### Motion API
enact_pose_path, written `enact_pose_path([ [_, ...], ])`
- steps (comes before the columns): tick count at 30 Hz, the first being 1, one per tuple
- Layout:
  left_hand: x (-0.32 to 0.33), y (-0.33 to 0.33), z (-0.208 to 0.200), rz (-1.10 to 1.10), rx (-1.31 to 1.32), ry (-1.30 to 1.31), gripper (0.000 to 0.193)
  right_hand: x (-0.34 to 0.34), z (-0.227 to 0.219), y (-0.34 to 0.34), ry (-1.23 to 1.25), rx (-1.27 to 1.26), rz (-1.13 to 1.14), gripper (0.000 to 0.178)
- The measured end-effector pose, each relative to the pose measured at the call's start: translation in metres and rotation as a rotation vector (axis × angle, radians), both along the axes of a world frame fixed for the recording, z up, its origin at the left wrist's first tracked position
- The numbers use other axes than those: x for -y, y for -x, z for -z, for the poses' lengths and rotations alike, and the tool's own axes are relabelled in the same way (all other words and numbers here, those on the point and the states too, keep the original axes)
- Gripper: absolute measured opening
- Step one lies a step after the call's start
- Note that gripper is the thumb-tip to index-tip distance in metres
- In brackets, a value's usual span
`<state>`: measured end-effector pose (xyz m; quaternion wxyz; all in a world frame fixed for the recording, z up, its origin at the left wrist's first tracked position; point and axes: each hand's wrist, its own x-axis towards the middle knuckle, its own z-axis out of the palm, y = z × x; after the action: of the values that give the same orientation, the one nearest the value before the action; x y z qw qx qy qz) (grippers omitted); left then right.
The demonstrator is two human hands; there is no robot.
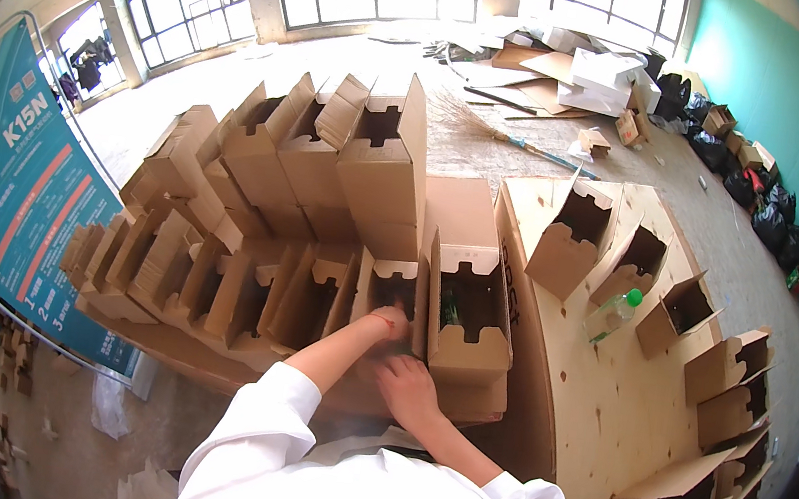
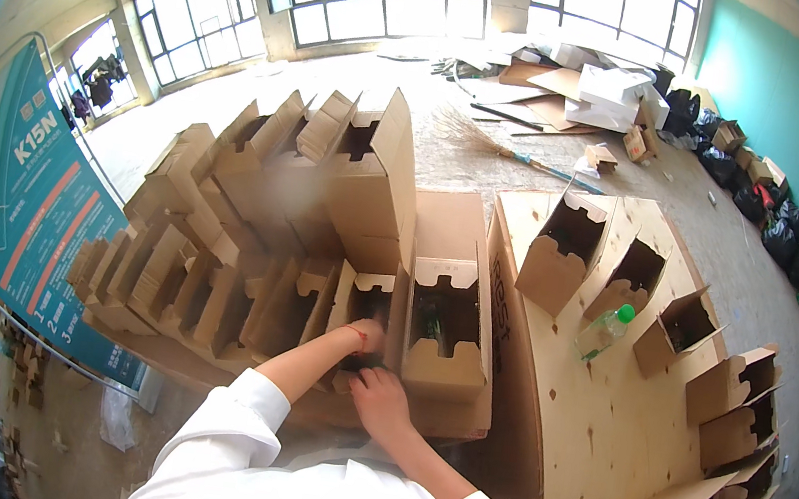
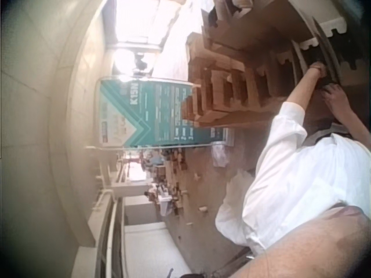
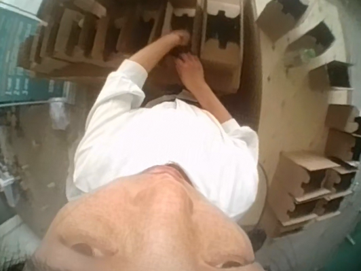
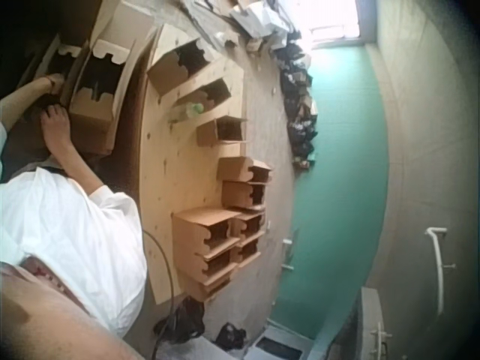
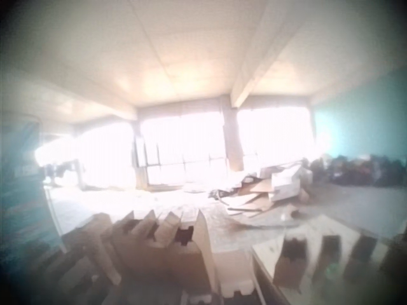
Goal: The person places bottles into cardboard dividers on a table, including walking to a cart to retrieve more bottles.
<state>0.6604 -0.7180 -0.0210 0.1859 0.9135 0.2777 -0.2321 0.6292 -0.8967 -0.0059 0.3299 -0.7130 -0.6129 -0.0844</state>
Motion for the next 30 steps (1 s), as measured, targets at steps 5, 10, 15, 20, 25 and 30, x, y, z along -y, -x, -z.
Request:
enact_pose_path([
  [5,0.014,0.002,-0.046,0.223,0.126,-0.142,0.039,0.006,-0.003,-0.007,-0.077,-0.031,0.060,0.036],
  [10,0.000,0.028,-0.071,0.157,0.739,-0.447,0.043,0.005,-0.022,-0.013,-0.139,0.146,0.157,0.046],
  [15,-0.019,0.026,-0.031,0.105,0.752,-0.207,0.056,-0.013,-0.019,-0.010,-0.014,0.030,0.177,0.059],
  [20,-0.019,0.000,0.005,-0.004,0.945,0.096,0.060,-0.027,-0.015,-0.012,0.017,-0.004,0.221,0.072],
  [25,-0.011,-0.012,0.045,0.147,0.675,-0.079,0.071,-0.032,0.004,-0.020,0.113,-0.349,0.142,0.082],
  [30,-0.009,-0.011,0.051,0.181,0.553,-0.192,0.073,-0.023,-0.019,-0.015,0.202,-0.342,0.139,0.100],
])
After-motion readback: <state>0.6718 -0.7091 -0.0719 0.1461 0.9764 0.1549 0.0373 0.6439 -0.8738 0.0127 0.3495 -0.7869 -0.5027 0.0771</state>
